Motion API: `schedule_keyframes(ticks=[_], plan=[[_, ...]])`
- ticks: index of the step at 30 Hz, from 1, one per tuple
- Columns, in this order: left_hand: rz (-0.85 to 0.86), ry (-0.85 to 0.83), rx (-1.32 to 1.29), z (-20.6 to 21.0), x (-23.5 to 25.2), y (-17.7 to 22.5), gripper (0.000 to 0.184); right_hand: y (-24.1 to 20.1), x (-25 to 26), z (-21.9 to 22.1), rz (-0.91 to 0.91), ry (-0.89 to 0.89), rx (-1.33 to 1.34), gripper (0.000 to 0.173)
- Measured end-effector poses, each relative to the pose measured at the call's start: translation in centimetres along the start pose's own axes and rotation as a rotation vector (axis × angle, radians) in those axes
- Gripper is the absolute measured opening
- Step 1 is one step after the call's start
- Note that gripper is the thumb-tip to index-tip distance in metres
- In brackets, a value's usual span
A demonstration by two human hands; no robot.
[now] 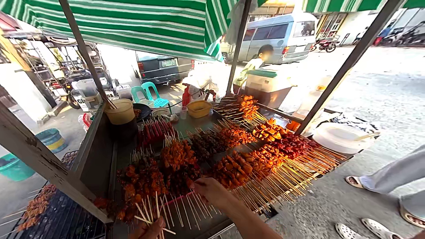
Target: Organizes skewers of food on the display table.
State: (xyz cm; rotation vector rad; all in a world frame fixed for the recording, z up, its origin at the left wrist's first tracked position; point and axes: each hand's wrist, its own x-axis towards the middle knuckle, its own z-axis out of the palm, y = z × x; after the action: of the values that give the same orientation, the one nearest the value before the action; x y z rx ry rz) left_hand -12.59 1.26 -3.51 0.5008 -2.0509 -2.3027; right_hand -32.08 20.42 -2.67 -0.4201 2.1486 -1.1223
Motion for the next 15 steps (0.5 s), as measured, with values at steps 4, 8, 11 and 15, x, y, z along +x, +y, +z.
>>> schedule_keyframes(ticks=[4,8,11,15], plan=[[-0.24,0.024,-0.038,5.0,4.0,1.2,0.018,-0.5,-0.8,2.9,-0.035,-0.197,0.395,0.026],[-0.446,0.019,-0.128,8.1,8.0,0.6,0.028,0.9,0.8,2.3,0.114,-0.041,0.37,0.024],[-0.514,0.033,-0.137,9.4,9.3,-0.7,0.027,1.7,1.6,0.7,0.203,0.0,0.21,0.026],[-0.529,0.084,-0.144,10.1,9.6,-1.4,0.025,2.0,1.4,-2.2,0.263,-0.012,0.101,0.026]])
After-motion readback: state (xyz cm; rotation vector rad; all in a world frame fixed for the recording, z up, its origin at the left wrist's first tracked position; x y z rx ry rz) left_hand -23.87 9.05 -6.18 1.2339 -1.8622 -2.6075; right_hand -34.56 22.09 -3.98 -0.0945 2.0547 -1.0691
